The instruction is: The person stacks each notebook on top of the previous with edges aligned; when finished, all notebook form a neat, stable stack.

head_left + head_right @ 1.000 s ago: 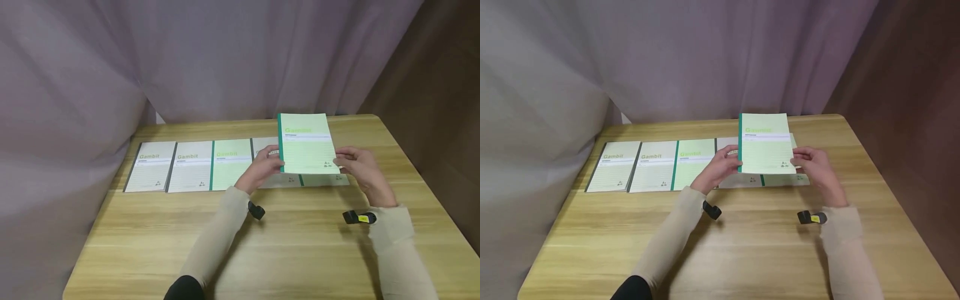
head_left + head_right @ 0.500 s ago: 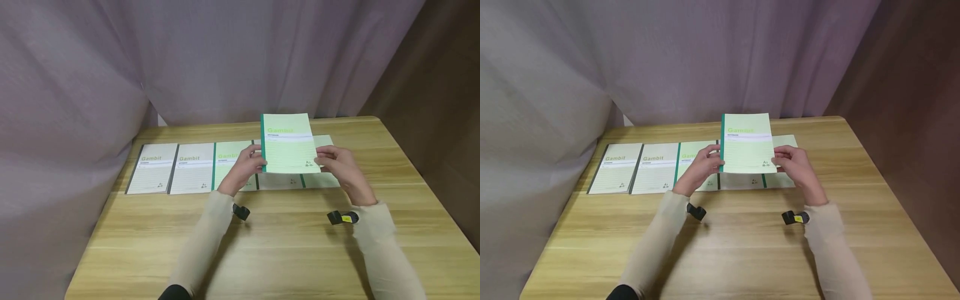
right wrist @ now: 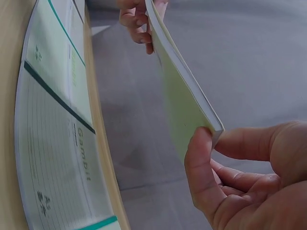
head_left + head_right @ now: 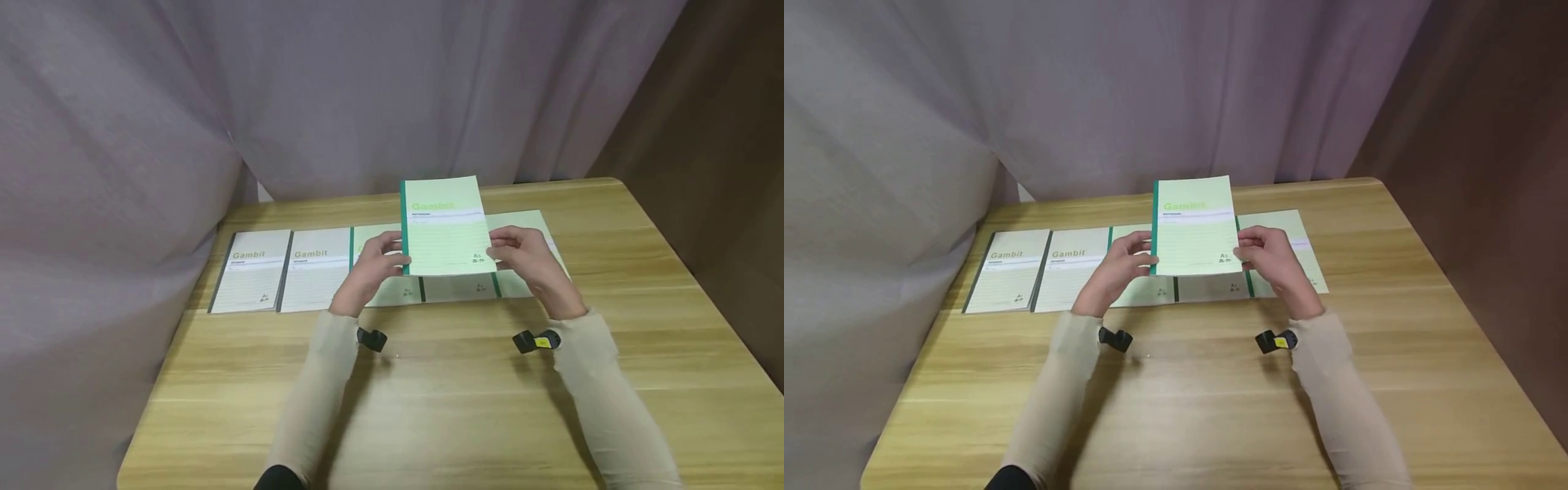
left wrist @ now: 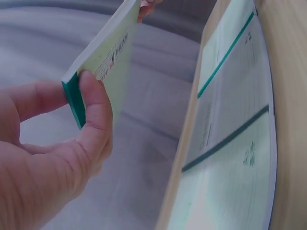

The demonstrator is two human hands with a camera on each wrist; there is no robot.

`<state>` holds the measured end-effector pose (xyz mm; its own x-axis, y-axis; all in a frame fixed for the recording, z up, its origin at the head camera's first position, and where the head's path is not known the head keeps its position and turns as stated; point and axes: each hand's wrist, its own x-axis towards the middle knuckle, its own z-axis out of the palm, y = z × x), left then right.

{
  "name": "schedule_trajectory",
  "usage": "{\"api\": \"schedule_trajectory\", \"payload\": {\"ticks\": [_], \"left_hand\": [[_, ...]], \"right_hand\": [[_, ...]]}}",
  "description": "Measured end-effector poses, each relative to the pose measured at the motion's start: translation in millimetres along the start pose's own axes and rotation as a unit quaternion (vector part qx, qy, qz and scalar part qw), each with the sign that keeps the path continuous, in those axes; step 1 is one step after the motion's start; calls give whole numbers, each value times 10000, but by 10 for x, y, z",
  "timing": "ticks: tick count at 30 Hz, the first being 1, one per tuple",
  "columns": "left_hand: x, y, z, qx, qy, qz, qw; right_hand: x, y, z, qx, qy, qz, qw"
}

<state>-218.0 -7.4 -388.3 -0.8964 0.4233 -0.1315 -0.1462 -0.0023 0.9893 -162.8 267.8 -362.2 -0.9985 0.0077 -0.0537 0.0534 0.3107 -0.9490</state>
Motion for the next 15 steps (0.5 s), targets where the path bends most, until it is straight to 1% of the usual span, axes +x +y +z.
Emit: {"api": "schedule_trajectory", "payload": {"ticks": [5, 8, 12, 15], "left_hand": [[-67, 16, -172, 182, 22, -35, 9998], [-93, 2, -287, 300, 16, -73, 9995], [-120, -28, -438, 410, 156, -80, 9990], [-138, -46, -528, 480, 227, -79, 9986]], "right_hand": [[67, -27, 145, 46, -105, 74, 9999], [104, -41, 234, 150, -186, 117, 9996], [166, -73, 361, 249, -305, 144, 9991], [208, -93, 450, 237, -309, 118, 9992]]}}
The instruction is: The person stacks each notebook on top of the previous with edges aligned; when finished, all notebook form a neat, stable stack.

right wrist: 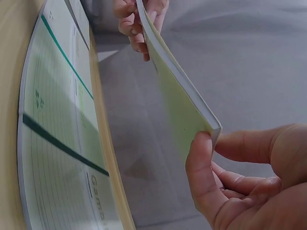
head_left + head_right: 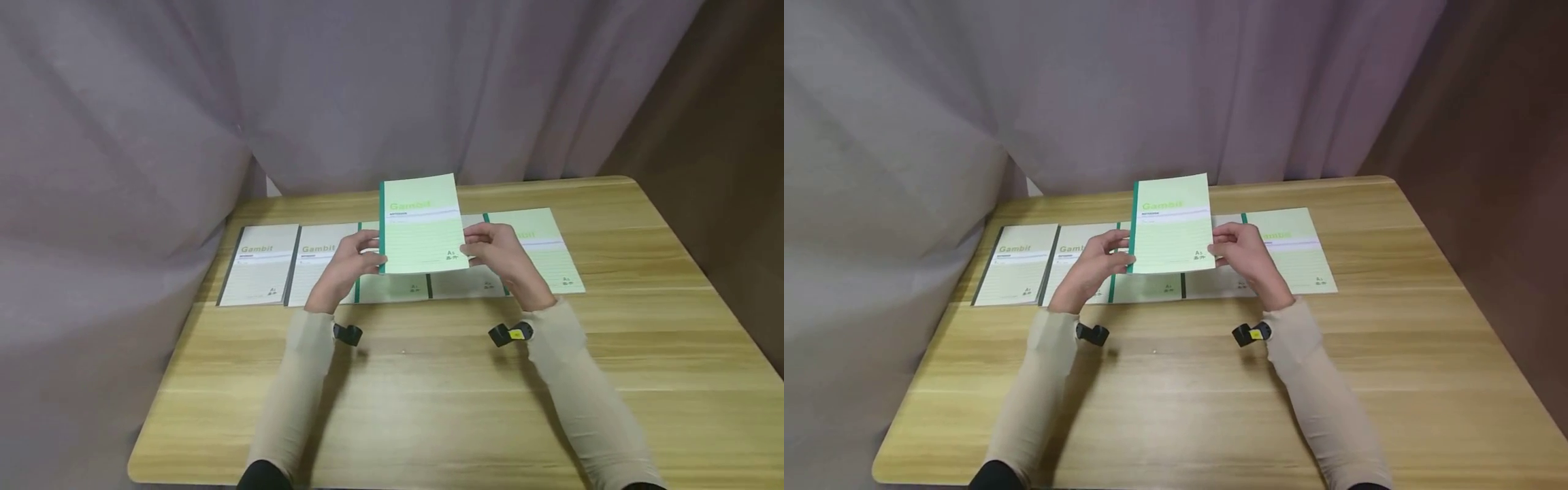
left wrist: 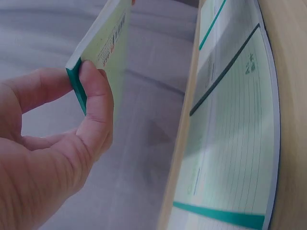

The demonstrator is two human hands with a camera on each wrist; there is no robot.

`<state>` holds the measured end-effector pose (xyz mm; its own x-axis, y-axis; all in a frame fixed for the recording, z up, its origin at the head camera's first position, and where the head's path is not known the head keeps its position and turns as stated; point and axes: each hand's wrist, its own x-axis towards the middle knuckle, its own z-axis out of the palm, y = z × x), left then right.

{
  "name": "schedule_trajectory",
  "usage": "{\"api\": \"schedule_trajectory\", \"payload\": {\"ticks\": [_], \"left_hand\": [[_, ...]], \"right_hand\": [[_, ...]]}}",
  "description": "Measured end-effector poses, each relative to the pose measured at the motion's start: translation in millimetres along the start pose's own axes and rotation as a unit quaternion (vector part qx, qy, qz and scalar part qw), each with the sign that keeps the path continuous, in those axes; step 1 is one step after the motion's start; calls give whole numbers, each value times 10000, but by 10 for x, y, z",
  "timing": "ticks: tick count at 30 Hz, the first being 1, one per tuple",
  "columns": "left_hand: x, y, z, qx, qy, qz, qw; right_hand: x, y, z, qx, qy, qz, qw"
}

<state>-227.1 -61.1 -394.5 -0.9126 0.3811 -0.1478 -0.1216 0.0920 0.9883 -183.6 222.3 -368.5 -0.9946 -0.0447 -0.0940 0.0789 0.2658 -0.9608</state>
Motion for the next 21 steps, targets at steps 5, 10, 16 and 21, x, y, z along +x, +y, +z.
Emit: {"api": "schedule_trajectory", "payload": {"ticks": [5, 10, 16, 21], "left_hand": [[-38, -27, -159, 51, 29, -9, 10000], [-75, -38, -252, -27, 23, -21, 10000], [-122, -140, -305, -118, 33, -190, 9997], [-172, -241, -364, -131, 25, -208, 9997]], "right_hand": [[69, -5, 141, -42, -43, -18, 10000], [82, 23, 233, 22, -69, -12, 10000], [82, 70, 332, 98, -86, 67, 9999], [99, 123, 425, 69, -138, 16, 9999]]}}
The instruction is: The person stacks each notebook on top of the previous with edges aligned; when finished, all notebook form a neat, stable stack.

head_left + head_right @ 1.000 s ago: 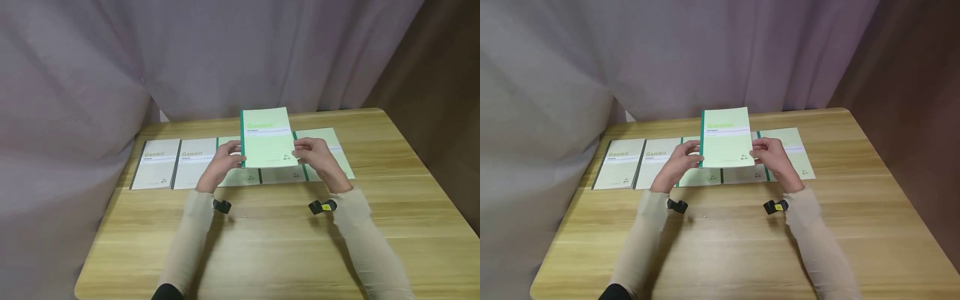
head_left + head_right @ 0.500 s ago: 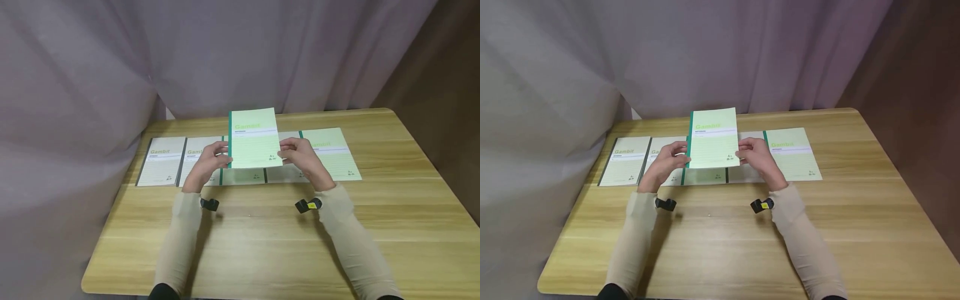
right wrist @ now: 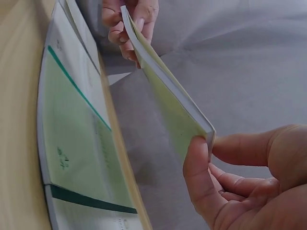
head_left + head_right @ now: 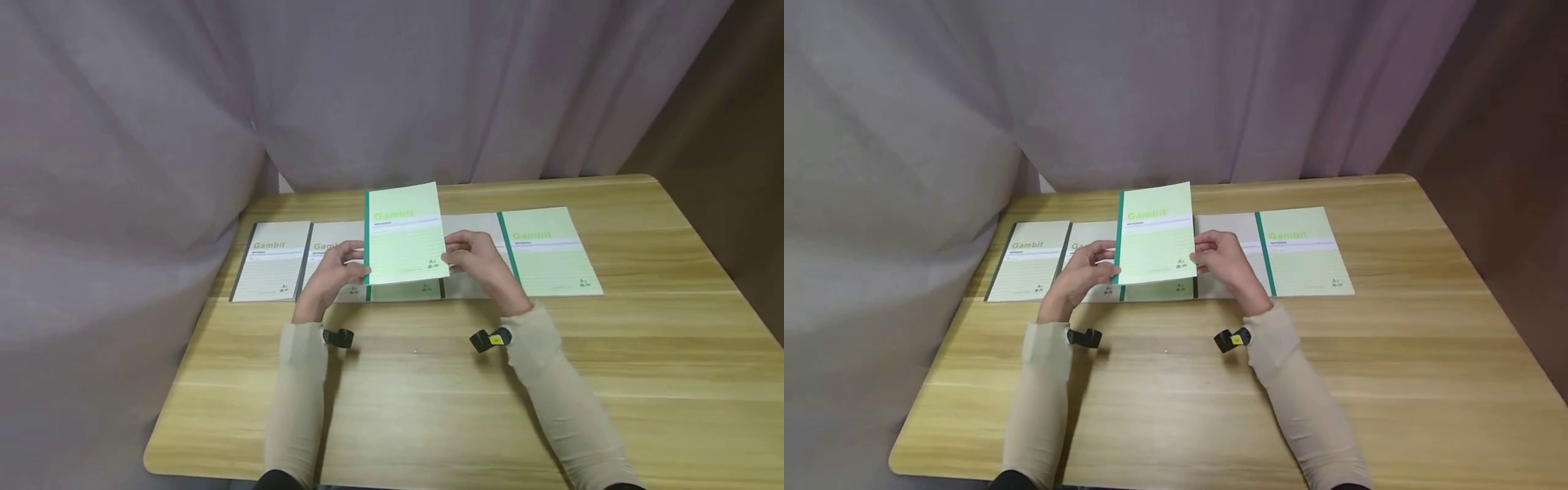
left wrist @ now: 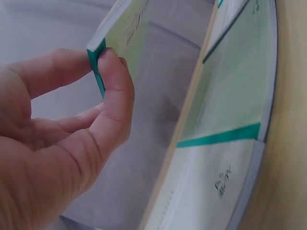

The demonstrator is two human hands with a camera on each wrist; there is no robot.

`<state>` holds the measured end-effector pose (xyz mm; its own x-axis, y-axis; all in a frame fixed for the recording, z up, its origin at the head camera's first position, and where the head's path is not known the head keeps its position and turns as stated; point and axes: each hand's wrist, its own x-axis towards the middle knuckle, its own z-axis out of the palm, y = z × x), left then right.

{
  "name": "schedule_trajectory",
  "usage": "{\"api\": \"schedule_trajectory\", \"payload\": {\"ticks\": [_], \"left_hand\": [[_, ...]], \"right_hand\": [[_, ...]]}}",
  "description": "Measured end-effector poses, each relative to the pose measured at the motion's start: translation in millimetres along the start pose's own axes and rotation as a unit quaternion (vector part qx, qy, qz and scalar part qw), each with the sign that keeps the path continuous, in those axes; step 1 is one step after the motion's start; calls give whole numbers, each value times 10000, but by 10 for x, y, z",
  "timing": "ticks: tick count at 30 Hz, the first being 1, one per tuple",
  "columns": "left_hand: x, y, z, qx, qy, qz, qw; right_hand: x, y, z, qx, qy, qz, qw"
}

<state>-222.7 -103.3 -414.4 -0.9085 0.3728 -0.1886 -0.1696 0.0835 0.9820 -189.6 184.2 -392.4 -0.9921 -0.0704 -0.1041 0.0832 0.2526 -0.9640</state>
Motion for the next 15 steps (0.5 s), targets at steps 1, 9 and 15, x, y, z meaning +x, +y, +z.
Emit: {"api": "schedule_trajectory", "payload": {"ticks": [1, 9, 15], "left_hand": [[5, -17, -16, -1, -13, -2, 10000], [106, -131, -113, 128, 106, -211, 9996], [148, -234, -107, 344, 99, -330, 9988]], "right_hand": [[12, 13, 20, -10, -4, 10, 10000], [94, 143, 133, -143, -26, 137, 9998], [109, 215, 168, -331, -14, 220, 9992]]}}
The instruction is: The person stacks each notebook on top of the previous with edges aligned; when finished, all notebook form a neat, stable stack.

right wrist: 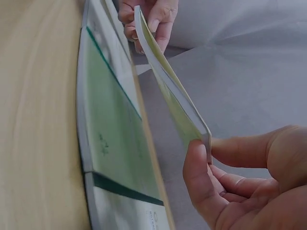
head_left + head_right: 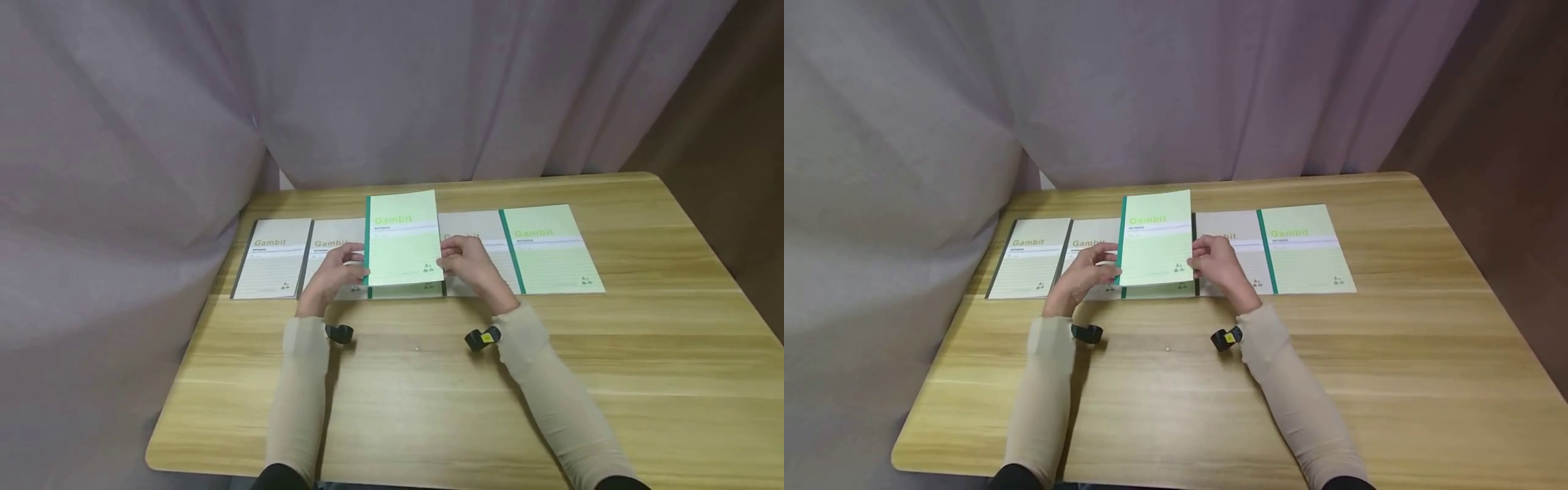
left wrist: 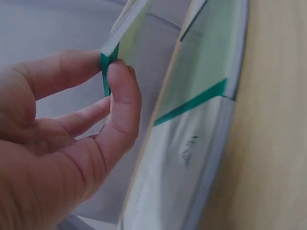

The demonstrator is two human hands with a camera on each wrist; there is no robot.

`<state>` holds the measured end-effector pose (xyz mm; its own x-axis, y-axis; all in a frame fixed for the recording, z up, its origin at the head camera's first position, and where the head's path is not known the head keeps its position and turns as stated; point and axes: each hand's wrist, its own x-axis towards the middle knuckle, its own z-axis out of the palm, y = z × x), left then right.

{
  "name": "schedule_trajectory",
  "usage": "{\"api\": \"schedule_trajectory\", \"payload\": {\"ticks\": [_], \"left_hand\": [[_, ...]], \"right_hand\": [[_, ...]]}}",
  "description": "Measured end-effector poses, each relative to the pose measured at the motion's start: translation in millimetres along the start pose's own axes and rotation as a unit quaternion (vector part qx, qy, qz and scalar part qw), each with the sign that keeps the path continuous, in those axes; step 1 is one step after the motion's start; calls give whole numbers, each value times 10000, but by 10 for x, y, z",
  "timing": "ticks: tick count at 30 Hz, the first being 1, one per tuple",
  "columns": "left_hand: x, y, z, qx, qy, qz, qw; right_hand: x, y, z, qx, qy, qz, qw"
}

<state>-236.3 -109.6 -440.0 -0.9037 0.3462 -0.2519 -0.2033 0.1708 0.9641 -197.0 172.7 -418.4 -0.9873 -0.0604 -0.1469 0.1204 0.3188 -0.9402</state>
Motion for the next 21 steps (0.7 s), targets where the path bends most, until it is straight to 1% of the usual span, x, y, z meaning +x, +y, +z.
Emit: {"api": "schedule_trajectory", "payload": {"ticks": [5, 9, 14, 21], "left_hand": [[74, -69, 41, 294, 121, -283, 9991], [116, -124, 81, 604, 170, -469, 9969], [143, -159, 120, 766, 121, -524, 9956], [158, -154, 124, 985, 250, -589, 9931]], "right_hand": [[9, 25, 31, -424, -36, 46, 9991], [29, 79, 67, -531, -80, 196, 9984], [66, 171, 72, -679, -97, 382, 9969], [124, 235, 71, -774, -173, 403, 9960]]}}
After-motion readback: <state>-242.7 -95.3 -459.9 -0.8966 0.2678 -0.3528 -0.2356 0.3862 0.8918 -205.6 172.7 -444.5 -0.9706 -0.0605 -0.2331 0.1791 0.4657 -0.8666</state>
